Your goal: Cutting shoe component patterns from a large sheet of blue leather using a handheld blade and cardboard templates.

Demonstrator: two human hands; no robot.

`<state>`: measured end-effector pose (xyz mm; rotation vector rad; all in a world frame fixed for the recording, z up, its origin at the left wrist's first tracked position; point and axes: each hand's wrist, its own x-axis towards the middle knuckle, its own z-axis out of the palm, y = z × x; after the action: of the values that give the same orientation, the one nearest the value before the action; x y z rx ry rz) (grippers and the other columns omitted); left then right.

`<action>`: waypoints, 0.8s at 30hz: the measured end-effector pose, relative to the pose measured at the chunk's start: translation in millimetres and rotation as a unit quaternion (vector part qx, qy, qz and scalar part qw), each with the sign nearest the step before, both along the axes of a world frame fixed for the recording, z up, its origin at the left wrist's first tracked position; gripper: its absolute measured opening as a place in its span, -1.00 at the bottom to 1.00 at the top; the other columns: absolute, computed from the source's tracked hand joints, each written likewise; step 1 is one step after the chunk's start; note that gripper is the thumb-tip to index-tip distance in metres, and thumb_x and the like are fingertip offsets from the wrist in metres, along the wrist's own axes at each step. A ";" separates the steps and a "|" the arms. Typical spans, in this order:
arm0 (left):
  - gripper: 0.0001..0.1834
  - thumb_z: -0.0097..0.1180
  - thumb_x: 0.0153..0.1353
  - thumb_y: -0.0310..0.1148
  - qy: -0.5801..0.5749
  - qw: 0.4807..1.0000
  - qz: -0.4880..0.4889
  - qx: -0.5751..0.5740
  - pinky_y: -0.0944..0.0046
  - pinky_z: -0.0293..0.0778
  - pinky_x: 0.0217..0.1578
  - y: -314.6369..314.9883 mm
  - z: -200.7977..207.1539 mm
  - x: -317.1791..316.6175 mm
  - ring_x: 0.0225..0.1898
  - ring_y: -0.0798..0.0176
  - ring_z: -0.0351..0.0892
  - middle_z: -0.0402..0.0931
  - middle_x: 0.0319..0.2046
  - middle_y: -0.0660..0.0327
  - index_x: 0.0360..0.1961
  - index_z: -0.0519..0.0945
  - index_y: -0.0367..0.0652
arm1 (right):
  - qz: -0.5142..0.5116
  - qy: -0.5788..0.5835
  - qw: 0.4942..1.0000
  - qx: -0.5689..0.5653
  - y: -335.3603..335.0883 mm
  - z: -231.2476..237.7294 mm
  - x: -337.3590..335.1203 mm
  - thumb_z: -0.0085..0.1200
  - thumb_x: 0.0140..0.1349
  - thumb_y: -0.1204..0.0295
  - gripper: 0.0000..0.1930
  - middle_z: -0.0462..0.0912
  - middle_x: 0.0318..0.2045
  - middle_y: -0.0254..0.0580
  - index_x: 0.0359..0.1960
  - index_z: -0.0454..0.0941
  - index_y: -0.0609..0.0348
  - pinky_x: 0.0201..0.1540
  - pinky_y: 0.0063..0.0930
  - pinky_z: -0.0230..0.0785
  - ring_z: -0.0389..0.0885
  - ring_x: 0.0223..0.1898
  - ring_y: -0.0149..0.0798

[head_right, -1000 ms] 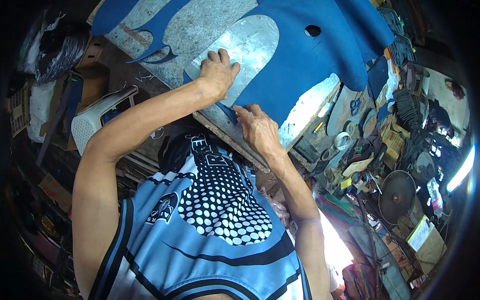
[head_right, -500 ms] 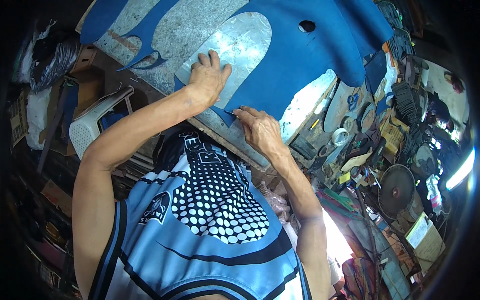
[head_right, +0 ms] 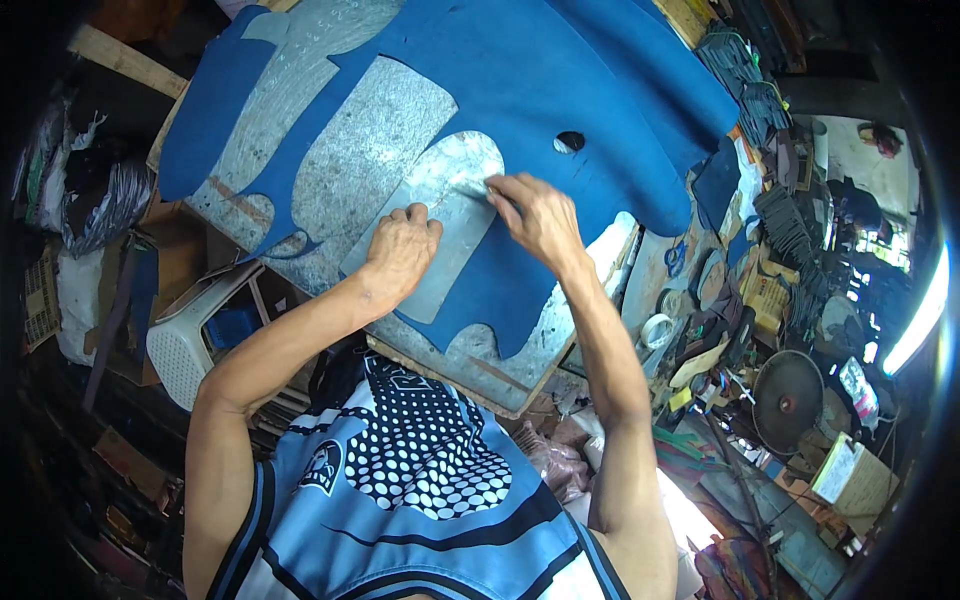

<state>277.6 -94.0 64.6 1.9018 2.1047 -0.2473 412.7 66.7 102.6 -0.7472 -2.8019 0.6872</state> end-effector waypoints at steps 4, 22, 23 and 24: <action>-0.47 0.18 0.16 -0.35 0.054 0.996 -0.049 0.051 0.08 0.40 0.11 13.2 -4.2 -12.4 0.24 -0.18 0.35 0.22 0.31 -0.10 0.18 0.47 -0.22 | 0.185 0.000 0.983 0.014 54.3 -17.0 -62.3 0.18 0.24 0.32 -0.81 0.70 -0.28 -0.20 -0.15 0.69 0.05 -0.28 -0.20 0.51 0.66 -0.26 -0.03; -0.31 0.24 0.11 -0.41 -0.036 0.998 -0.045 -0.039 0.06 0.40 0.23 28.3 4.7 -22.1 0.39 -0.38 0.11 0.08 0.39 -0.19 0.29 0.34 -0.33 | 0.424 -0.086 0.899 -0.059 87.4 -28.3 -141.1 0.22 0.19 0.34 -0.81 0.72 -0.26 -0.31 -0.17 0.72 0.00 -0.10 -0.24 0.52 0.67 -0.17 -0.14; -0.31 0.24 0.11 -0.41 -0.036 0.998 -0.045 -0.040 0.06 0.40 0.23 28.4 3.6 -21.8 0.39 -0.38 0.11 0.08 0.39 -0.19 0.29 0.34 -0.33 | 0.428 -0.079 0.898 -0.061 87.5 -28.9 -140.5 0.23 0.17 0.35 -0.80 0.70 -0.28 -0.30 -0.18 0.71 0.01 -0.10 -0.23 0.52 0.66 -0.19 -0.12; -0.31 0.24 0.10 -0.41 -0.035 0.998 -0.044 -0.035 0.07 0.41 0.22 28.6 2.5 -21.5 0.38 -0.39 0.13 0.08 0.39 -0.20 0.29 0.34 -0.33 | 0.428 -0.080 0.898 -0.062 87.4 -29.4 -139.7 0.23 0.17 0.35 -0.80 0.70 -0.28 -0.30 -0.18 0.71 0.01 -0.10 -0.23 0.52 0.66 -0.19 -0.12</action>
<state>256.1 -65.4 67.1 1.9364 1.9439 -0.2651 272.9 154.2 73.2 0.5200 -3.1960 0.9487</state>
